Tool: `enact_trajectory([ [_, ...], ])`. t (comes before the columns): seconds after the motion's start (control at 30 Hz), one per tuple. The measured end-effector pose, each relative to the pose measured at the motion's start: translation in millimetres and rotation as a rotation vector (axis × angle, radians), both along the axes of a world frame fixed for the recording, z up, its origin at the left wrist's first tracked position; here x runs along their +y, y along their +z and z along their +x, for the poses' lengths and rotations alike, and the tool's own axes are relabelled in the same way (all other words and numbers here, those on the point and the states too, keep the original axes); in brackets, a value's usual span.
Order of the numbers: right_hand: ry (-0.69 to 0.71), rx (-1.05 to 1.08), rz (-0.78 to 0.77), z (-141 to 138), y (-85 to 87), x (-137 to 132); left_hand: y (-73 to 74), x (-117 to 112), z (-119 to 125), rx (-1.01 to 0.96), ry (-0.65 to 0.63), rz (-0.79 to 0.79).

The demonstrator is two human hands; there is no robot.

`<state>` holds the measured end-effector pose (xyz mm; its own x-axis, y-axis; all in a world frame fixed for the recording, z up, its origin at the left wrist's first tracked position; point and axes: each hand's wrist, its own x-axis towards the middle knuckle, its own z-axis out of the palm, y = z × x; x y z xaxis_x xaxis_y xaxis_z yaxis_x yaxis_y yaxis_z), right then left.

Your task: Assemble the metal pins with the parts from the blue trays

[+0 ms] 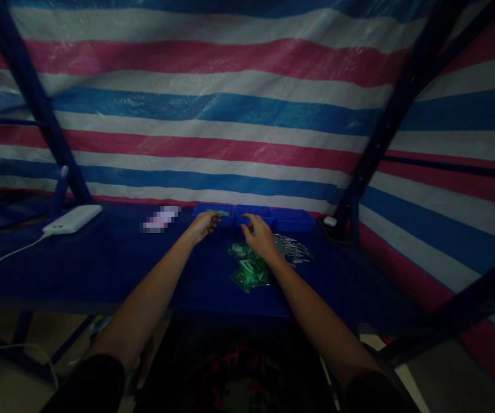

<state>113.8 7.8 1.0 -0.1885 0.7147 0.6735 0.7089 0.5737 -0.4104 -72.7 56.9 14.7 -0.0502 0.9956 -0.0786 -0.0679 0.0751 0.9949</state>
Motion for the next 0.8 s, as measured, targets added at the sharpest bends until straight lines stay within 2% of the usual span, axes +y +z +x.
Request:
enact_trajectory([
  [0.1,0.013,0.013,-0.028,0,-3.1,3,-5.7,5,-2,0.064,0.017,-0.002],
  [0.3,0.029,0.014,-0.082,-1,-6.5,7,-3.6,2,-1,0.145,0.073,0.041],
  [0.4,0.035,0.007,-0.116,0,-5.1,8,-6.6,-4,5,0.357,0.054,0.133],
  [0.5,0.028,0.001,-0.149,3,-2.9,9,-10.8,-12,17,0.737,-0.123,0.373],
  [0.6,0.013,-0.013,-0.194,6,-1.3,9,-11.9,-21,26,0.944,-0.370,0.548],
  [0.7,0.010,-0.033,-0.230,6,-1.2,9,-11.6,-26,26,1.089,-0.546,0.564],
  [0.8,0.022,-0.048,-0.240,5,-2.4,8,-12.0,-26,21,1.144,-0.590,0.477],
])
